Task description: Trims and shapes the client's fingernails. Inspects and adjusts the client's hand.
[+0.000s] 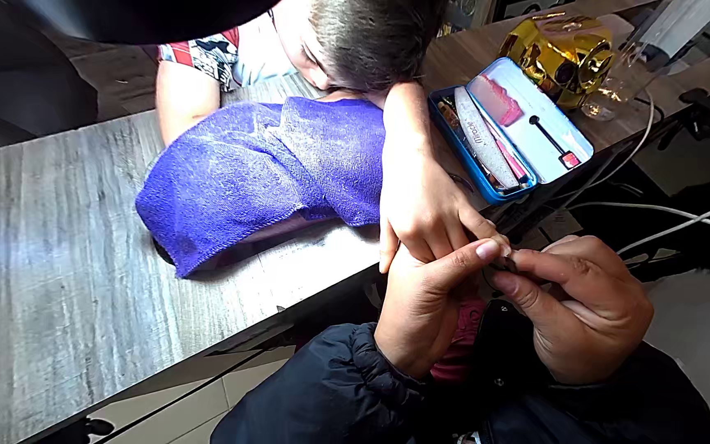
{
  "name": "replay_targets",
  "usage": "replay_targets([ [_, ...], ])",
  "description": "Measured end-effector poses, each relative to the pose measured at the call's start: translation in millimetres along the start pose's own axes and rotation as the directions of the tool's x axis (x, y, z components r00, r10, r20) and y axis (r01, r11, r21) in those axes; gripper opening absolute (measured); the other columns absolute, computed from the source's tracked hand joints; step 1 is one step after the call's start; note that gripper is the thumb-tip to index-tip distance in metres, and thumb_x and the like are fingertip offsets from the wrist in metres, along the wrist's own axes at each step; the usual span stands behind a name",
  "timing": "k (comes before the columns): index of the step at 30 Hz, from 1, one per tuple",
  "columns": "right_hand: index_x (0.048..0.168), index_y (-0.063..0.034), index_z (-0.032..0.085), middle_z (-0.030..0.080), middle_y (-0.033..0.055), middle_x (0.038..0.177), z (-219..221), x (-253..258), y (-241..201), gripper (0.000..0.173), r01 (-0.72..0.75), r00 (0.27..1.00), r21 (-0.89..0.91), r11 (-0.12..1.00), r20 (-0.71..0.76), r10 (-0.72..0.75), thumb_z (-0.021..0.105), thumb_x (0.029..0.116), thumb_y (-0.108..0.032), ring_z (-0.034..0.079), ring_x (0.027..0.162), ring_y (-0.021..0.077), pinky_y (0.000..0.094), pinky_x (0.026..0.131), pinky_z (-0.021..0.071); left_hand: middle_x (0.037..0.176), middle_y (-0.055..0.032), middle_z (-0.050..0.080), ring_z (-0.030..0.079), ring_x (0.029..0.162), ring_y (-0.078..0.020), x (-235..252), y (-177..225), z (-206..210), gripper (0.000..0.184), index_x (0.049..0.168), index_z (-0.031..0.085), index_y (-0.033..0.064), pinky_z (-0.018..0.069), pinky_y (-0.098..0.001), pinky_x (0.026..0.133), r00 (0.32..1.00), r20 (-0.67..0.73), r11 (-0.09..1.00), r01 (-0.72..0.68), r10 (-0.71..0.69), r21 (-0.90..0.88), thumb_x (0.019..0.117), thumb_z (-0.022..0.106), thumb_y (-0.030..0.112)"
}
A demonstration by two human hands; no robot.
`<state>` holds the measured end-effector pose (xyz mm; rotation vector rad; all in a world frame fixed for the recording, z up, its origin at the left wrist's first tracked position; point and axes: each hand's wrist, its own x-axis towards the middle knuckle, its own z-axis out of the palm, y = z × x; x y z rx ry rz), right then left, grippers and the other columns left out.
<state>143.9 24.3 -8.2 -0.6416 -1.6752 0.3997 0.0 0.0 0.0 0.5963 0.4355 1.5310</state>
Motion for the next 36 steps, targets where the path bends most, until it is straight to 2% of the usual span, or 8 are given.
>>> replay_targets([
  [9, 0.098, -0.0012, 0.076, 0.061, 0.0001, 0.088, -1.4, 1.9, 3.8, 0.011, 0.118, 0.993, -0.136, 0.984, 0.005, -0.118, 0.078, 0.088, -0.007, 0.059, 0.088, 0.0042, 0.0149, 0.081, 0.0499, 0.087, -0.0052, 0.071, 0.067, 0.073, -0.0075, -0.7, -0.6, 3.0, 0.007, 0.1, 0.069, 0.0064, 0.0577, -0.0219, 0.074, 0.999, -0.041, 0.999, -0.018, 0.019, 0.034, 0.0942, 0.067, 0.002],
  [18, 0.095, 0.0003, 0.076, 0.06, 0.0024, 0.084, -2.6, 2.4, 6.9, 0.009, 0.181, 0.983, -0.205, 0.962, 0.023, -0.18, 0.077, 0.0881, -0.006, 0.059, 0.086, 0.007, 0.0171, 0.08, 0.0485, 0.087, -0.0044, 0.07, 0.068, 0.076, -0.0085, -0.4, -1.7, 4.3, 0.007, 0.099, 0.068, 0.0069, 0.0582, -0.0242, 0.078, 0.999, -0.04, 0.998, -0.03, 0.033, 0.062, 0.0944, 0.067, 0.002],
  [20, 0.097, -0.0008, 0.076, 0.06, 0.0008, 0.088, -3.9, 2.5, 6.4, 0.011, 0.12, 0.993, -0.133, 0.984, 0.027, -0.117, 0.077, 0.088, -0.006, 0.059, 0.089, 0.0051, 0.0151, 0.081, 0.0498, 0.087, -0.0036, 0.071, 0.068, 0.076, -0.0077, -0.8, -1.4, 4.5, 0.006, 0.099, 0.069, 0.0078, 0.058, -0.0234, 0.077, 0.999, -0.041, 0.998, -0.028, 0.03, 0.064, 0.095, 0.067, 0.004],
  [22, 0.101, -0.0039, 0.076, 0.061, -0.0032, 0.092, -5.1, 2.3, 3.8, 0.014, -0.028, 0.999, 0.025, 0.999, 0.038, 0.027, 0.079, 0.0868, -0.006, 0.061, 0.089, 0.0025, 0.0132, 0.08, 0.053, 0.087, -0.0022, 0.07, 0.067, 0.075, -0.0062, -1.0, -1.3, 4.4, 0.006, 0.1, 0.069, 0.0092, 0.0578, -0.0222, 0.075, 0.999, -0.046, 0.997, -0.016, 0.02, 0.072, 0.0955, 0.067, 0.005],
  [25, 0.104, -0.0062, 0.077, 0.063, -0.0054, 0.095, -3.3, 0.7, -1.4, 0.018, -0.246, 0.969, 0.278, 0.929, 0.059, 0.239, 0.078, 0.086, -0.002, 0.063, 0.088, 0.0026, 0.0147, 0.078, 0.0569, 0.084, -0.0015, 0.068, 0.062, 0.068, -0.0041, -1.0, -2.3, 4.3, 0.006, 0.1, 0.069, 0.0092, 0.0549, -0.0189, 0.068, 0.999, -0.046, 0.997, -0.012, 0.015, 0.07, 0.0951, 0.068, 0.006],
  [27, 0.104, -0.0068, 0.077, 0.063, -0.0053, 0.095, -2.3, 0.1, -4.5, 0.018, -0.313, 0.949, 0.34, 0.887, 0.068, 0.309, 0.078, 0.0863, -0.002, 0.063, 0.087, 0.0031, 0.015, 0.077, 0.0572, 0.083, -0.0014, 0.068, 0.061, 0.066, -0.0038, -0.7, -2.7, 3.4, 0.006, 0.1, 0.068, 0.0093, 0.0543, -0.0186, 0.067, 0.999, -0.031, 0.997, -0.016, 0.019, 0.073, 0.0953, 0.067, 0.006],
  [31, 0.103, -0.0059, 0.077, 0.062, -0.0044, 0.093, -1.3, 0.4, -6.5, 0.018, -0.34, 0.939, 0.347, 0.874, 0.073, 0.337, 0.077, 0.0855, -0.001, 0.063, 0.084, 0.0036, 0.0148, 0.074, 0.0568, 0.088, -0.0036, 0.07, 0.066, 0.072, -0.0054, -0.4, -3.8, 2.0, 0.008, 0.103, 0.068, 0.0078, 0.0564, -0.0196, 0.071, 0.999, -0.019, 0.998, -0.025, 0.026, 0.061, 0.0957, 0.067, 0.005],
  [36, 0.103, -0.0047, 0.076, 0.061, -0.0047, 0.092, -0.6, 0.7, -4.1, 0.018, -0.221, 0.975, 0.225, 0.949, 0.026, 0.221, 0.077, 0.0855, -0.001, 0.062, 0.084, 0.0026, 0.0136, 0.075, 0.0557, 0.086, -0.0024, 0.069, 0.063, 0.07, -0.0044, -0.8, -4.4, 3.3, 0.007, 0.102, 0.069, 0.0085, 0.0558, -0.0192, 0.071, 0.999, -0.03, 0.997, -0.029, 0.031, 0.074, 0.0956, 0.068, 0.007],
])
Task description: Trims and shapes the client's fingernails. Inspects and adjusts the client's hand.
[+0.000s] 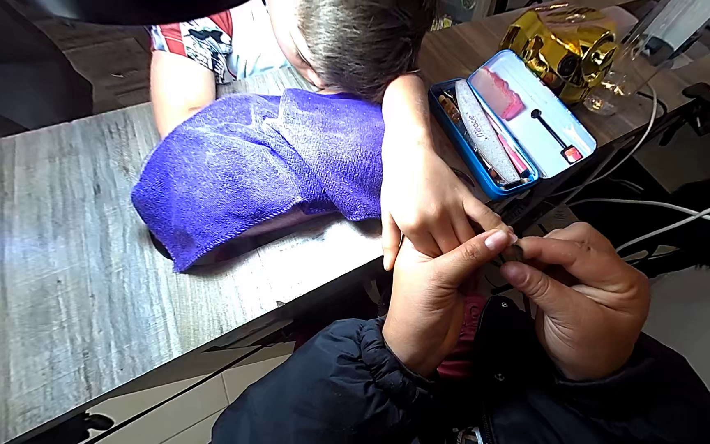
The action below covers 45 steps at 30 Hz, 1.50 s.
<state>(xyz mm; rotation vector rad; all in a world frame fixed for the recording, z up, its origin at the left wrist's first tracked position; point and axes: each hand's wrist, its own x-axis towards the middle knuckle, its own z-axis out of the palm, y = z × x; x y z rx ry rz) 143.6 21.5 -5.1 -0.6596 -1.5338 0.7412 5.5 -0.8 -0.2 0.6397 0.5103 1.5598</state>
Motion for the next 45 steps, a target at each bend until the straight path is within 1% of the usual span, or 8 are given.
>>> replay_targets([
  [8, 0.1, -0.0014, 0.076, 0.061, -0.0025, 0.09, -1.3, 1.5, 1.5, 0.014, 0.176, 0.984, -0.261, 0.949, 0.014, -0.179, 0.078, 0.0863, -0.004, 0.06, 0.084, 0.0009, 0.011, 0.074, 0.0521, 0.087, -0.0027, 0.069, 0.065, 0.072, -0.0052, -0.8, -1.8, 1.6, 0.009, 0.103, 0.068, 0.0076, 0.0569, -0.0209, 0.074, 0.999, -0.003, 0.999, -0.038, 0.038, 0.006, 0.0951, 0.068, 0.004],
  [17, 0.098, -0.0001, 0.076, 0.059, -0.0001, 0.088, -2.0, 2.6, 4.2, 0.012, 0.279, 0.958, -0.355, 0.892, 0.041, -0.283, 0.077, 0.0878, -0.005, 0.06, 0.087, 0.003, 0.0132, 0.079, 0.051, 0.089, -0.0043, 0.071, 0.068, 0.076, -0.0072, -0.5, -1.2, 3.7, 0.008, 0.102, 0.068, 0.0069, 0.0579, -0.0221, 0.076, 0.999, -0.016, 0.999, -0.033, 0.033, 0.001, 0.095, 0.068, 0.004],
  [21, 0.104, -0.0048, 0.077, 0.062, -0.0042, 0.093, -3.9, 2.0, 1.1, 0.017, 0.075, 0.997, -0.089, 0.993, 0.037, -0.072, 0.078, 0.0872, -0.004, 0.062, 0.088, 0.0022, 0.0133, 0.078, 0.0548, 0.087, -0.0016, 0.069, 0.064, 0.07, -0.0041, -0.5, -1.1, 0.8, 0.006, 0.102, 0.068, 0.0091, 0.056, -0.0191, 0.071, 1.0, -0.001, 1.0, -0.015, 0.015, -0.002, 0.0963, 0.068, 0.008],
  [25, 0.104, -0.0053, 0.077, 0.061, -0.0042, 0.09, -1.1, 1.8, -6.4, 0.017, -0.197, 0.98, 0.215, 0.957, 0.05, 0.191, 0.075, 0.088, -0.001, 0.062, 0.081, 0.0035, 0.0152, 0.071, 0.0567, 0.085, -0.0038, 0.068, 0.063, 0.069, -0.0048, 2.5, -2.1, -1.2, 0.006, 0.102, 0.069, 0.0061, 0.0557, -0.0195, 0.07, 1.0, -0.003, 1.0, -0.012, 0.011, -0.024, 0.0967, 0.066, 0.006],
  [27, 0.103, -0.0048, 0.076, 0.063, -0.0036, 0.088, -0.1, 2.8, -8.8, 0.015, -0.251, 0.968, 0.261, 0.932, 0.066, 0.243, 0.074, 0.0888, 0.0, 0.063, 0.079, 0.0034, 0.0156, 0.071, 0.0573, 0.086, -0.0083, 0.069, 0.065, 0.072, -0.0092, 6.6, -2.2, -0.4, 0.006, 0.1, 0.069, 0.0014, 0.0573, -0.0241, 0.075, 1.0, -0.017, 0.998, -0.005, 0.003, -0.068, 0.095, 0.066, 0.001],
  [33, 0.099, -0.0054, 0.077, 0.066, -0.0021, 0.088, 1.1, 3.3, -12.9, 0.014, -0.348, 0.937, 0.288, 0.892, 0.078, 0.341, 0.073, 0.0881, 0.002, 0.064, 0.075, 0.0034, 0.0158, 0.067, 0.0575, 0.084, -0.0013, 0.068, 0.059, 0.065, -0.0019, -0.3, -3.4, -4.6, 0.007, 0.102, 0.07, 0.0079, 0.0527, -0.0156, 0.065, 0.999, 0.025, 1.0, -0.025, 0.025, 0.012, 0.0975, 0.065, 0.007],
  [40, 0.102, -0.0038, 0.077, 0.062, -0.0038, 0.09, 0.7, 1.9, -6.2, 0.018, -0.091, 0.996, 0.041, 0.995, 0.005, 0.091, 0.077, 0.0849, 0.0, 0.062, 0.081, 0.004, 0.0146, 0.071, 0.0562, 0.083, -0.0012, 0.068, 0.06, 0.065, -0.0026, -0.7, -4.3, -3.9, 0.007, 0.102, 0.07, 0.0071, 0.0542, -0.017, 0.068, 0.999, 0.017, 0.999, -0.05, 0.05, 0.0, 0.0953, 0.068, 0.005],
  [45, 0.101, -0.0009, 0.077, 0.061, -0.0022, 0.089, -0.4, 2.9, -2.0, 0.015, 0.149, 0.989, -0.235, 0.961, 0.013, -0.15, 0.077, 0.0864, -0.003, 0.061, 0.082, 0.0018, 0.0119, 0.072, 0.0533, 0.086, -0.003, 0.069, 0.063, 0.07, -0.0046, -0.2, -4.5, -2.1, 0.008, 0.103, 0.069, 0.0059, 0.0559, -0.0188, 0.071, 0.999, 0.007, 0.998, -0.053, 0.053, -0.019, 0.0951, 0.068, 0.004],
])
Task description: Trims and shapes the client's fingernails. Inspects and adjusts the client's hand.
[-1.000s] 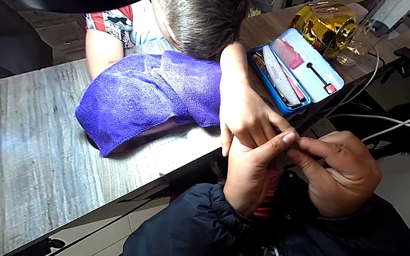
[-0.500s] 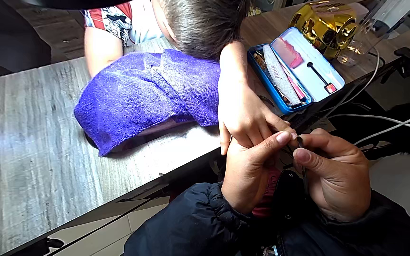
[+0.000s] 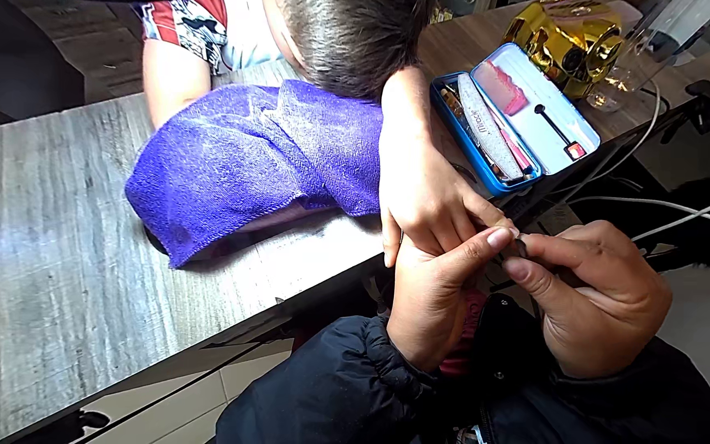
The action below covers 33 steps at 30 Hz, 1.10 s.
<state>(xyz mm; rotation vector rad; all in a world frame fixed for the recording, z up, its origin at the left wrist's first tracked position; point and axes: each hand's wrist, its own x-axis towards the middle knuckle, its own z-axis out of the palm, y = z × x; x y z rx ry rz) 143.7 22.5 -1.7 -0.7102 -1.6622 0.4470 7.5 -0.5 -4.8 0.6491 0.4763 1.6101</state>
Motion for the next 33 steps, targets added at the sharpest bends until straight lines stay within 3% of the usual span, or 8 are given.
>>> replay_targets([
  [7, 0.1, 0.0009, 0.077, 0.059, 0.0019, 0.085, -0.6, -0.4, 5.6, 0.012, 0.197, 0.98, -0.226, 0.954, 0.005, -0.201, 0.076, 0.0891, -0.005, 0.058, 0.085, 0.0045, 0.0138, 0.077, 0.0484, 0.091, -0.0049, 0.07, 0.068, 0.079, -0.0076, -0.6, -0.3, 1.6, 0.01, 0.105, 0.068, 0.0056, 0.0573, -0.0221, 0.077, 1.0, 0.004, 1.0, -0.013, 0.013, -0.013, 0.0958, 0.065, 0.002],
  [12, 0.097, 0.001, 0.078, 0.061, 0.0035, 0.083, -0.7, 0.4, 9.6, 0.011, 0.241, 0.969, -0.242, 0.94, 0.014, -0.245, 0.077, 0.0877, -0.003, 0.058, 0.084, 0.0077, 0.0176, 0.078, 0.0486, 0.095, -0.0083, 0.073, 0.072, 0.087, -0.0121, -0.8, 0.6, 3.3, 0.015, 0.108, 0.065, 0.0041, 0.0592, -0.0254, 0.082, 1.0, -0.018, 0.999, 0.005, -0.006, -0.033, 0.0948, 0.066, -0.001],
  [15, 0.097, 0.001, 0.078, 0.06, 0.0036, 0.083, -1.8, 1.3, 10.6, 0.01, 0.247, 0.968, -0.237, 0.94, 0.027, -0.248, 0.077, 0.0878, -0.004, 0.058, 0.084, 0.0079, 0.0176, 0.078, 0.0478, 0.095, -0.0074, 0.072, 0.072, 0.085, -0.0109, -1.0, 0.8, 3.1, 0.014, 0.108, 0.065, 0.0047, 0.0589, -0.0244, 0.081, 1.0, -0.019, 1.0, 0.008, -0.008, -0.024, 0.0948, 0.066, -0.001],
  [19, 0.101, -0.0017, 0.077, 0.06, -0.0016, 0.09, -4.3, 2.0, 8.5, 0.015, 0.09, 0.995, -0.022, 0.996, 0.045, -0.089, 0.078, 0.0864, -0.003, 0.06, 0.088, 0.0033, 0.0132, 0.079, 0.0524, 0.09, -0.0034, 0.07, 0.067, 0.079, -0.0065, -1.4, 0.8, 2.6, 0.008, 0.103, 0.067, 0.008, 0.0569, -0.0213, 0.077, 1.0, -0.023, 1.0, 0.019, -0.019, -0.017, 0.0965, 0.066, 0.004],
  [23, 0.103, -0.0031, 0.077, 0.062, -0.0035, 0.09, -2.4, 1.3, 4.5, 0.018, -0.087, 0.996, 0.171, 0.981, 0.044, 0.081, 0.078, 0.0845, 0.001, 0.062, 0.084, 0.0039, 0.0147, 0.075, 0.0557, 0.092, -0.0038, 0.071, 0.068, 0.078, -0.0062, -1.6, 1.0, 2.4, 0.009, 0.104, 0.068, 0.0076, 0.0571, -0.0203, 0.076, 0.999, -0.033, 0.999, 0.033, -0.034, -0.022, 0.0964, 0.066, 0.004],
  [27, 0.1, -0.0062, 0.078, 0.063, -0.0057, 0.09, -1.4, -0.2, 5.5, 0.019, -0.156, 0.988, 0.24, 0.958, 0.044, 0.149, 0.079, 0.0827, 0.001, 0.063, 0.084, 0.0035, 0.0154, 0.075, 0.0566, 0.089, -0.0027, 0.069, 0.065, 0.074, -0.0044, -1.6, 0.7, 1.6, 0.007, 0.103, 0.068, 0.0075, 0.0555, -0.0174, 0.071, 0.999, -0.032, 0.999, 0.035, -0.036, -0.012, 0.0967, 0.066, 0.004],
  [33, 0.102, -0.002, 0.077, 0.063, -0.003, 0.091, 0.0, 1.6, -0.1, 0.02, -0.166, 0.986, 0.208, 0.964, 0.038, 0.161, 0.077, 0.0825, 0.004, 0.063, 0.083, 0.0042, 0.0147, 0.074, 0.0569, 0.087, -0.0026, 0.069, 0.064, 0.071, -0.0033, -1.1, 0.4, 1.8, 0.008, 0.103, 0.068, 0.0066, 0.054, -0.0154, 0.069, 0.999, -0.029, 0.999, 0.036, -0.036, -0.009, 0.0962, 0.066, 0.003],
])
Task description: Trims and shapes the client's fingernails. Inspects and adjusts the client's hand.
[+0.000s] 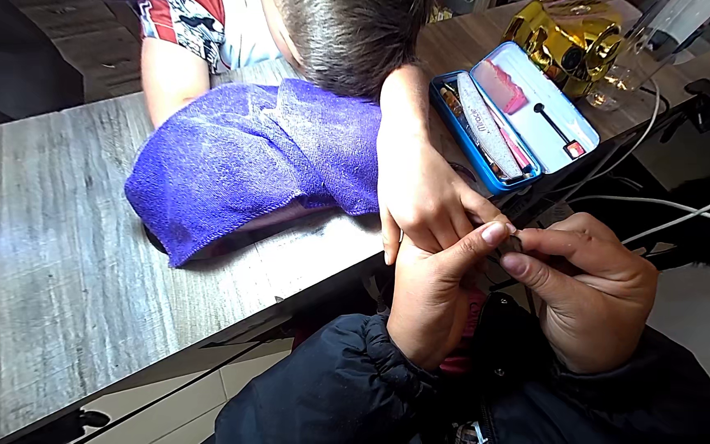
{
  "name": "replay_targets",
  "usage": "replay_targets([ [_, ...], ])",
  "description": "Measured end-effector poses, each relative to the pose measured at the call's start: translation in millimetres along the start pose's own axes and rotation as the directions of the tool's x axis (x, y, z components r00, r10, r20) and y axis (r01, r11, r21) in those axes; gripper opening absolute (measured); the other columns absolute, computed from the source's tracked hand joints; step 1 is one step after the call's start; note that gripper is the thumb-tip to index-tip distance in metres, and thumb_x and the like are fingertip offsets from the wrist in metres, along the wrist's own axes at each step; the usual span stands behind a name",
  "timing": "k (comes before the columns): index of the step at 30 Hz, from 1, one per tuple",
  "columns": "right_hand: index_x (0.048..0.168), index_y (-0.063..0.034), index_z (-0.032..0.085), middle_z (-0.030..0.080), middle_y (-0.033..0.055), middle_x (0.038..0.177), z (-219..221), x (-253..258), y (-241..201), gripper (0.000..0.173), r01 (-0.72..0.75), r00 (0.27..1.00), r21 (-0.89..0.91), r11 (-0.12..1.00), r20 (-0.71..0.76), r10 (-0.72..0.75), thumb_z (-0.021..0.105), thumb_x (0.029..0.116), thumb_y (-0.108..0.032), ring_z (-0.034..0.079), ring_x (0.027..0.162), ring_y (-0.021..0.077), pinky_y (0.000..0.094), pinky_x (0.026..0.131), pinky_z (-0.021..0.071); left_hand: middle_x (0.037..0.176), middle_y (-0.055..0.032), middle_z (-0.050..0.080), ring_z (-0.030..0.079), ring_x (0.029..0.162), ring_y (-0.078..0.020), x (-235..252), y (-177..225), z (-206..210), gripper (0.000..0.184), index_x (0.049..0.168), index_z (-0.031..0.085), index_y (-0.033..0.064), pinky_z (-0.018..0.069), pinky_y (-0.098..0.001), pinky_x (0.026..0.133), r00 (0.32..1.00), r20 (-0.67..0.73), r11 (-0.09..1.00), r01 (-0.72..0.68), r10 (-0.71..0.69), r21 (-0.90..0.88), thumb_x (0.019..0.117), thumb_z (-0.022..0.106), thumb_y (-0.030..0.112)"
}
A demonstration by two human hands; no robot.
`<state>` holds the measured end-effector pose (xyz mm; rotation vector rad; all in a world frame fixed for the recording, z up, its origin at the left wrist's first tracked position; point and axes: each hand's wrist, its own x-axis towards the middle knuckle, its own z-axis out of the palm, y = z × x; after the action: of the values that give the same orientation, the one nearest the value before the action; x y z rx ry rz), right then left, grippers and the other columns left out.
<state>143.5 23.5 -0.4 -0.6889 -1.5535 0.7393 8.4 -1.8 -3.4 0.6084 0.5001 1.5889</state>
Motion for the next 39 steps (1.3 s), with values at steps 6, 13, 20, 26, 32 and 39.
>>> replay_targets([
  [6, 0.101, -0.0019, 0.077, 0.062, -0.0026, 0.089, -0.7, 0.1, 1.5, 0.018, 0.076, 0.997, -0.108, 0.991, 0.006, -0.075, 0.078, 0.0827, 0.002, 0.062, 0.083, 0.0034, 0.0136, 0.074, 0.0554, 0.093, -0.0051, 0.072, 0.069, 0.08, -0.0065, -0.4, 0.3, 0.6, 0.013, 0.108, 0.068, 0.0052, 0.0567, -0.0183, 0.075, 1.0, 0.01, 1.0, -0.003, 0.003, -0.013, 0.0961, 0.065, 0.0],
  [13, 0.097, 0.0024, 0.077, 0.06, 0.0022, 0.083, -2.6, 2.3, 5.0, 0.012, 0.293, 0.955, -0.382, 0.877, 0.063, -0.291, 0.077, 0.0865, -0.003, 0.06, 0.082, 0.004, 0.0131, 0.075, 0.0503, 0.096, -0.0072, 0.072, 0.072, 0.088, -0.0107, 0.0, 0.3, 1.7, 0.014, 0.108, 0.066, 0.0039, 0.0586, -0.0238, 0.082, 1.0, 0.017, 1.0, -0.016, 0.016, -0.02, 0.0961, 0.063, -0.002],
  [20, 0.096, -0.005, 0.076, 0.062, 0.0004, 0.095, -21.2, 6.6, 9.6, 0.007, 0.268, 0.948, -0.233, 0.935, 0.237, -0.213, 0.076, 0.0897, -0.008, 0.06, 0.097, 0.0063, 0.018, 0.086, 0.0506, 0.09, -0.0036, 0.072, 0.068, 0.074, -0.0056, -0.8, 3.4, -0.6, 0.007, 0.104, 0.07, 0.008, 0.0573, -0.0196, 0.073, 0.999, -0.029, 1.0, 0.024, -0.024, 0.009, 0.0995, 0.064, 0.01],
  [26, 0.102, -0.0066, 0.075, 0.066, -0.0028, 0.104, -27.6, -0.4, 6.7, 0.011, 0.077, 0.953, -0.023, 0.997, 0.294, -0.067, 0.075, 0.0913, -0.007, 0.065, 0.096, 0.0029, 0.0149, 0.084, 0.0567, 0.101, -0.0093, 0.072, 0.073, 0.093, -0.016, -2.7, 9.8, -4.5, 0.018, 0.113, 0.064, 0.0047, 0.0593, -0.0307, 0.088, 0.994, -0.039, 0.992, 0.094, -0.098, -0.085, 0.1059, 0.052, 0.016],
  [32, 0.106, -0.009, 0.075, 0.068, -0.0049, 0.106, -22.5, -4.6, 3.4, 0.013, -0.139, 0.954, 0.061, 0.988, 0.276, 0.117, 0.072, 0.0935, -0.009, 0.066, 0.094, 0.0028, 0.0155, 0.081, 0.0571, 0.123, -0.0187, 0.068, 0.072, 0.109, -0.0255, -11.1, 23.0, -17.6, 0.024, 0.124, 0.053, 0.0044, 0.0572, -0.0376, 0.098, 0.994, 0.007, 0.99, 0.106, -0.106, -0.088, 0.102, 0.044, 0.002],
  [39, 0.105, -0.0104, 0.075, 0.07, -0.0039, 0.104, -15.7, -13.8, 2.9, 0.013, -0.209, 0.914, 0.155, 0.966, 0.383, 0.136, 0.073, 0.093, -0.009, 0.067, 0.091, 0.004, 0.0174, 0.08, 0.0587, 0.076, -0.0014, 0.067, 0.061, 0.062, -0.0035, -21.3, 34.5, -36.4, 0.01, 0.094, 0.068, 0.0094, 0.0509, -0.0163, 0.059, 0.987, -0.015, 0.941, 0.156, -0.159, 0.302, 0.0951, 0.061, 0.002],
])
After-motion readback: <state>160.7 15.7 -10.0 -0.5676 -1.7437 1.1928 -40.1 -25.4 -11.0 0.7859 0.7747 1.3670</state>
